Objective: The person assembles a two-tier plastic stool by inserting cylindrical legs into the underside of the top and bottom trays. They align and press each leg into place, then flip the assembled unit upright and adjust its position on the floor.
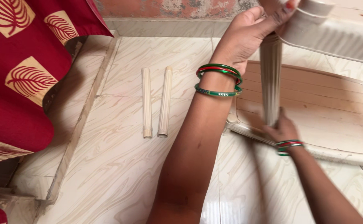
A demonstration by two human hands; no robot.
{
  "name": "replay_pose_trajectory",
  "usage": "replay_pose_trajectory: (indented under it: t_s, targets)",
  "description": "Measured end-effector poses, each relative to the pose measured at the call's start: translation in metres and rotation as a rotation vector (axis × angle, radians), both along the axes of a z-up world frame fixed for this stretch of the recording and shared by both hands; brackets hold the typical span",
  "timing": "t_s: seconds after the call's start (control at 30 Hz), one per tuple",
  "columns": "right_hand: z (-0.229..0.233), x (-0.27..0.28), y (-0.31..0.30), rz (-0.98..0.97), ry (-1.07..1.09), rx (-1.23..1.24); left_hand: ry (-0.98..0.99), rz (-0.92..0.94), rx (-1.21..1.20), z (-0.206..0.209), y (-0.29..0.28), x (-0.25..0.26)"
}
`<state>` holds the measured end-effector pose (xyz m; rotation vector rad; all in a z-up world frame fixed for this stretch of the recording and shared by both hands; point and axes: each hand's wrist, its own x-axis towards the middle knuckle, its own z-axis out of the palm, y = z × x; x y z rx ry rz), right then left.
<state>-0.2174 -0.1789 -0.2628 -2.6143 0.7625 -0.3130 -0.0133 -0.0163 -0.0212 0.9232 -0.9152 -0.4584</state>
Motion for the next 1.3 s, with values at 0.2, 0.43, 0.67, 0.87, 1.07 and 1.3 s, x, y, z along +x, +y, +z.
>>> replay_pose_trajectory:
  t_s: [0.2, 0.43, 0.67, 0.87, 1.07, 1.3]
  targets:
    - [0.043, -0.036, -0.064, -0.092, 0.214, -0.185, 0.031, 0.086, 0.023, -0.011, 0.006, 0.001]
    - [0.016, -0.044, -0.074, -0.169, 0.32, -0.324, 0.103, 0.129, 0.124, -0.01, 0.019, -0.012]
    - [-0.02, -0.062, -0.109, -0.244, 0.389, -0.555, 0.119, 0.099, 0.139, -0.016, 0.023, -0.026]
    - [-0.021, -0.013, -0.081, -0.366, 0.086, 0.048, 0.184, 0.011, 0.087, -0.02, 0.026, -0.028]
    - [-0.026, 0.075, 0.022, -0.318, -0.207, 1.071, 0.198, 0.0, 0.085, -0.022, 0.033, -0.033]
    - [-0.018, 0.063, 0.031, -0.065, -0.617, 0.321, 0.153, 0.02, 0.135, -0.025, 0.039, -0.035]
